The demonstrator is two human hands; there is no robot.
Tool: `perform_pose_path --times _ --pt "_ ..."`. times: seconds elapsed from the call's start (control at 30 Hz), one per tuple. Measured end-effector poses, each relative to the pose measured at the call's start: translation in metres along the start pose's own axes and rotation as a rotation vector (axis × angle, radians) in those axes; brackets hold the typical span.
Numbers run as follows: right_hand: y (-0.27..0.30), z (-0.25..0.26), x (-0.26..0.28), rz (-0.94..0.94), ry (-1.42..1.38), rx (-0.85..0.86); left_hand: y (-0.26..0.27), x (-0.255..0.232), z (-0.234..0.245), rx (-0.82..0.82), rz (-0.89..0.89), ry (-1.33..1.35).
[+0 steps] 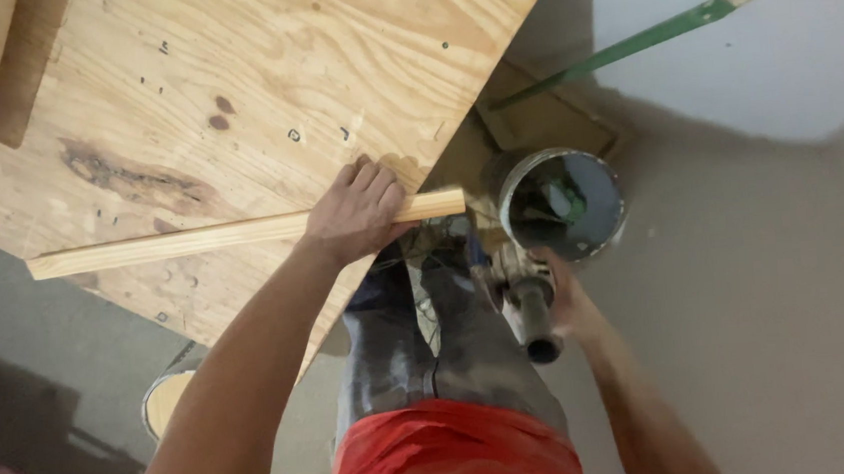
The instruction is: Sanding a thin wooden strip with a power sander on a workbench
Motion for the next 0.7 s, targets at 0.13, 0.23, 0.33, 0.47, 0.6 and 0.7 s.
perform_pose_path --times 0.13,0.23,0.33,0.47,0.6,0.7 --pt "0.024 0.002 -0.012 0.291 0.052 0.049 -0.001 0.002 0.006 0.037 0.012 0.033" --pt "0.042 0.005 0.013 0.437 -0.004 0.086 0.007 0.001 0.029 0.063 0.114 0.045" --pt "0.057 0.024 -0.007 0.205 0.094 0.026 0.044 0.06 0.031 0.109 0.613 -0.014" --pt "0.087 0.024 0.027 -0.234 0.12 -0.254 0.208 0.179 0.039 -0.467 1.852 -0.29" --pt "0.071 0.024 0.002 -0.133 -0.011 -0.207 0.205 0.17 0.074 -0.042 2.371 -0.104" --pt "0.093 0.017 0.021 -0.371 0.075 -0.282 0.204 0.134 0.11 -0.716 2.504 0.488"
Point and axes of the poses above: each hand's wrist, its own y-axis away from the middle knuckle, its own z-axis out of the back of the hand, x = y × z, the point moved 7 cm from there along -y, towards the middle knuckle, and after that the axes turned 12 degrees about z, right-handed, at the moved point
